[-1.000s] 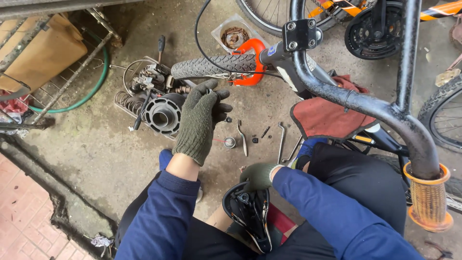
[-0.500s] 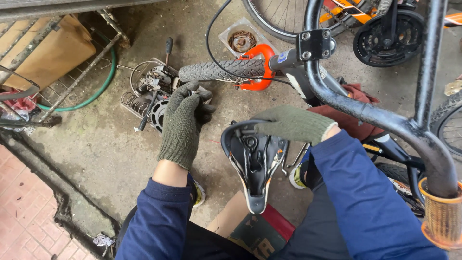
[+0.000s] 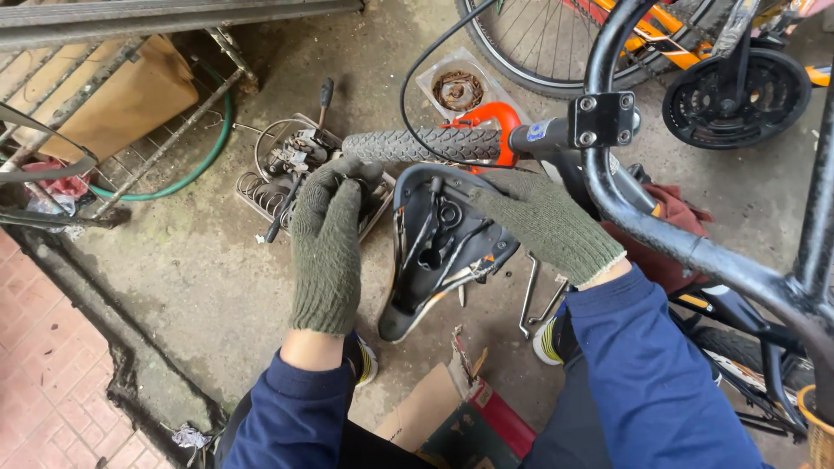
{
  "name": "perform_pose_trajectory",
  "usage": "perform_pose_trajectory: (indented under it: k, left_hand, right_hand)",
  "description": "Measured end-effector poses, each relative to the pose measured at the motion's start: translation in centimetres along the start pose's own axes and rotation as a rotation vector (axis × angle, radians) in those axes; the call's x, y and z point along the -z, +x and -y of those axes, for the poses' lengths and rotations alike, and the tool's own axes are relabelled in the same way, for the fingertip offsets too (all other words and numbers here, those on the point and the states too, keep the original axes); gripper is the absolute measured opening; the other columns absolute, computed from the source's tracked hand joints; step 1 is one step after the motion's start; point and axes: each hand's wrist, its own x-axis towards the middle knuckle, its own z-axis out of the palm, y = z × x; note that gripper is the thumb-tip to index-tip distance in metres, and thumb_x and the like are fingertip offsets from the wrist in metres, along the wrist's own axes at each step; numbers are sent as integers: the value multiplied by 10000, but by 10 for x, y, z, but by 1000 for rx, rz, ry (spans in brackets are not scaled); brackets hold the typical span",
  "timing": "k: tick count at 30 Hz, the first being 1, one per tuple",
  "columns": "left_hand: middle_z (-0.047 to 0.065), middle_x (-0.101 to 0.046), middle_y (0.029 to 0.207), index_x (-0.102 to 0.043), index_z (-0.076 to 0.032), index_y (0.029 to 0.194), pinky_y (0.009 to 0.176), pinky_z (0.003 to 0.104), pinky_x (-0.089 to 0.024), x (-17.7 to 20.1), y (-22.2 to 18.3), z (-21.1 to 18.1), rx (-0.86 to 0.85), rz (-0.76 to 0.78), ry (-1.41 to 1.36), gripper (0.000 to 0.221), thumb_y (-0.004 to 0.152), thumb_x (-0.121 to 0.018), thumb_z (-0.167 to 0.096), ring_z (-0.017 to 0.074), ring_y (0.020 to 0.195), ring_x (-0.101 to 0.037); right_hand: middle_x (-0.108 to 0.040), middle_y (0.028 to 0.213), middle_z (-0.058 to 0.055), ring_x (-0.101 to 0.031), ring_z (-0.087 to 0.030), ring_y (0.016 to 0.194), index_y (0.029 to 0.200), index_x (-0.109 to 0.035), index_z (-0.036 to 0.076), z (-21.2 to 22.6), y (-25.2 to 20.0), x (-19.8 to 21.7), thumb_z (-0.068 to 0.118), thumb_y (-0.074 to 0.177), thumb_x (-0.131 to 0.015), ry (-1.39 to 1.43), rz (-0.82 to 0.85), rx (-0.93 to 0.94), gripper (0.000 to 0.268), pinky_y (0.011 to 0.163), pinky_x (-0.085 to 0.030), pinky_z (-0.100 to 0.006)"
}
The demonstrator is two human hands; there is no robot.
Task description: Repairing a bicycle seat by manipulating its underside with a small tool and inspecting it.
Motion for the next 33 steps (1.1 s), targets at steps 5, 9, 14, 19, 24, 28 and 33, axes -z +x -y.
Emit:
perform_pose_trajectory:
  k: [5,9,14,19,24,28,33]
  left_hand:
    - [139,-720,1184,-654,-87,1225,1030,401,-549,-4,-2,-6,-50,109,130,235,1018,-603,-187,230,1173,-673]
    - [150,-736,1194,-685,-106,1213,1069,461,-501,-10,-5,-19,-22,179,316,237,1003,-595,-167,296,1222,-667]
    - [128,-722,1225,-733,-150,1196,1074,444,-493,-7,1,-5,-68,204,405,231,977,-677,-194,283,1239,-652]
    - [121,-705,1135,-764,-185,1200,1045,425,-515,-10,0,-8,-80,179,482,257,948,-734,-228,279,1142,-680]
    - [140,-747,1048,-733,-150,1185,1003,463,-534,-16,-2,-16,64,114,531,311,902,-765,-275,320,1066,-723]
    - [167,-753,1031,-709,-124,1218,994,496,-530,-17,-2,-16,36,87,538,354,902,-761,-275,350,1052,-723]
    - [79,-763,970,-752,-183,1099,846,344,-587,-13,-4,-5,-35,31,493,193,911,-775,-215,190,894,-709]
  right_hand:
    - [-729,1213,-127,-644,-302,1234,1256,-733,212,19,-1,-3,419,962,-647,159,-118,-38,370,1094,-463,-459]
    - [-725,1181,-138,-559,-159,1282,1251,-730,-49,72,-17,16,159,1009,-551,100,6,-184,366,1166,-373,-143]
    - [-695,1242,-158,-574,-243,1270,1315,-692,90,31,-3,-2,310,981,-618,178,-134,-52,407,1160,-386,-316]
    - [-653,1275,-192,-578,-336,1277,1277,-724,207,9,6,-9,369,978,-663,161,-190,12,345,1094,-452,-475]
    - [-663,1205,-355,-559,-463,1269,1239,-725,3,26,-6,-1,221,963,-620,174,-168,102,367,1156,-361,-564]
    - [-724,962,-137,-614,-195,1008,1136,-781,2,58,-11,11,269,932,-643,419,-135,-184,363,1060,-417,-178]
    - [-730,1110,-140,-673,-244,1097,1185,-766,171,23,1,-4,428,936,-714,191,-194,-118,361,959,-536,-383]
